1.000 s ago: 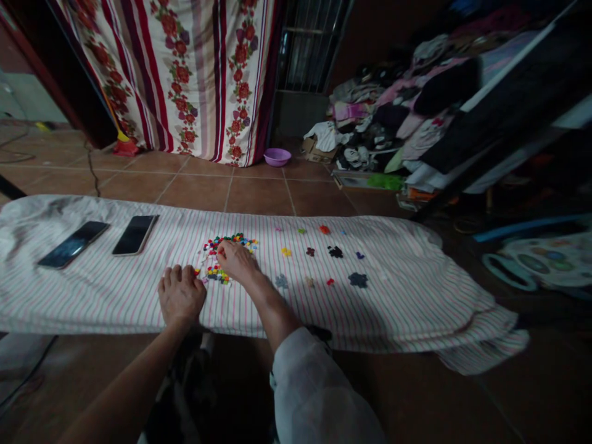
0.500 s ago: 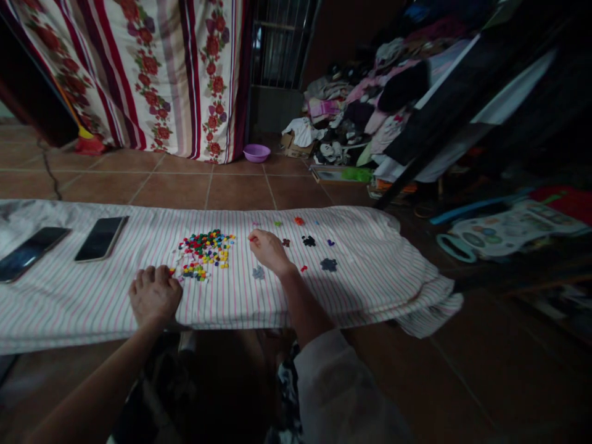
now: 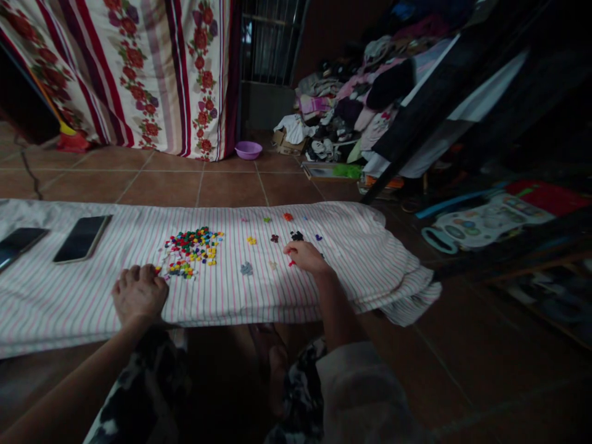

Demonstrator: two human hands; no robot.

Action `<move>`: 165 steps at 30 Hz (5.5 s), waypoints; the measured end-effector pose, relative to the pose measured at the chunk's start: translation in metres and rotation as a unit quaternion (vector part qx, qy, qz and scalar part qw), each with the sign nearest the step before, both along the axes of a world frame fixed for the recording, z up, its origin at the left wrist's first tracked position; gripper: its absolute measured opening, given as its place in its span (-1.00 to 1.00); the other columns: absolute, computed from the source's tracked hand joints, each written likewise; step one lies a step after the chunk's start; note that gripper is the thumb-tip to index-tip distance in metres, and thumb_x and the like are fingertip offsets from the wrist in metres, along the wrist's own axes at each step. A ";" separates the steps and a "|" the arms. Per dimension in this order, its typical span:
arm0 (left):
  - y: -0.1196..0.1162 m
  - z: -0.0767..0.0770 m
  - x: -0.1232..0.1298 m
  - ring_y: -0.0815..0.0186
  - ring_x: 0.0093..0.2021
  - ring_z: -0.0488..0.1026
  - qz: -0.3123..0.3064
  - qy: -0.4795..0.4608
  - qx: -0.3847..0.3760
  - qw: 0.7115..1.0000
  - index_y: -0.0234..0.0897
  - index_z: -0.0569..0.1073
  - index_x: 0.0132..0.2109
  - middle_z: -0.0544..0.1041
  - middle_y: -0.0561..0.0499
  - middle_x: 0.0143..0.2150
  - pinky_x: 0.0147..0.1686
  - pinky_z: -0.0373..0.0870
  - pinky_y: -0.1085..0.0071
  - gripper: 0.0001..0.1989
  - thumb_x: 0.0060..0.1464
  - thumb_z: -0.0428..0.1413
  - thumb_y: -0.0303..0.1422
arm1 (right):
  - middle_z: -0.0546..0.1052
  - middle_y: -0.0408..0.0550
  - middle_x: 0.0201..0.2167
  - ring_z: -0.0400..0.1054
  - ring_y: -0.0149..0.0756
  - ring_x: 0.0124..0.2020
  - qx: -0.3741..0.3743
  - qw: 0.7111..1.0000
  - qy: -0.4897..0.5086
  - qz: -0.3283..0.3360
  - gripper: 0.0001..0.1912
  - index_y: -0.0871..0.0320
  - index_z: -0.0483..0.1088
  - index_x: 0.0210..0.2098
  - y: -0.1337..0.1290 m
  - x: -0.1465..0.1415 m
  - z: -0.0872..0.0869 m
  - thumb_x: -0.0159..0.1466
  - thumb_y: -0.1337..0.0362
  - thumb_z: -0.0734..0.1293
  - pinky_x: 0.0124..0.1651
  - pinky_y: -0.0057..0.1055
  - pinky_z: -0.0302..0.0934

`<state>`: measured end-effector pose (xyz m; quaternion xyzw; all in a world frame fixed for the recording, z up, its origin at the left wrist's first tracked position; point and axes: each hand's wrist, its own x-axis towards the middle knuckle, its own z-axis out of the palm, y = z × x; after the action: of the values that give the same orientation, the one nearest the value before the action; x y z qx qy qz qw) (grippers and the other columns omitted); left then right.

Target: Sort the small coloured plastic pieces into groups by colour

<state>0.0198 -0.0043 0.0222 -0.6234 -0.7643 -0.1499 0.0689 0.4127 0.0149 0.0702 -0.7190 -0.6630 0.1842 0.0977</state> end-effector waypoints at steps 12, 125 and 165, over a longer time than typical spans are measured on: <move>-0.003 0.006 0.004 -0.11 0.11 0.34 0.006 -0.009 -0.008 1.000 -0.41 0.44 0.01 0.46 -0.35 0.02 0.03 0.27 -0.04 -0.60 0.22 -0.18 -0.33 | 0.59 0.01 -0.07 0.42 -0.27 -0.01 -0.070 0.996 -0.012 0.056 -0.68 0.18 0.57 -0.12 -0.007 0.012 -0.007 0.17 0.45 0.31 0.03 -0.47 0.19; 0.005 -0.010 0.002 -0.09 0.35 0.19 0.026 -0.037 0.006 0.999 -0.35 0.45 0.07 0.39 -0.31 0.22 0.30 0.11 -0.01 -0.62 0.17 -0.09 -0.39 | 0.49 0.05 -0.02 0.40 -0.25 -0.04 0.035 0.991 0.007 0.131 -0.74 0.08 0.48 -0.08 0.072 -0.269 -0.016 0.38 0.34 0.18 -0.05 -0.41 0.21; 0.001 -0.002 0.000 0.02 0.13 0.29 0.016 0.037 -0.017 0.999 -0.27 0.44 -0.04 0.44 -0.19 0.01 0.06 0.19 0.15 -0.66 0.21 -0.17 -0.31 | 0.58 -0.05 -0.33 0.40 -0.30 -0.28 0.020 0.999 0.001 -0.029 -0.72 0.16 0.54 -0.30 -0.008 0.003 0.001 0.19 0.47 0.21 -0.21 -0.45 0.15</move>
<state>0.0200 -0.0036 0.0199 -0.6175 -0.7734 -0.1125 0.0892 0.4159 0.0065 0.0710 -0.7352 -0.6457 0.1688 0.1184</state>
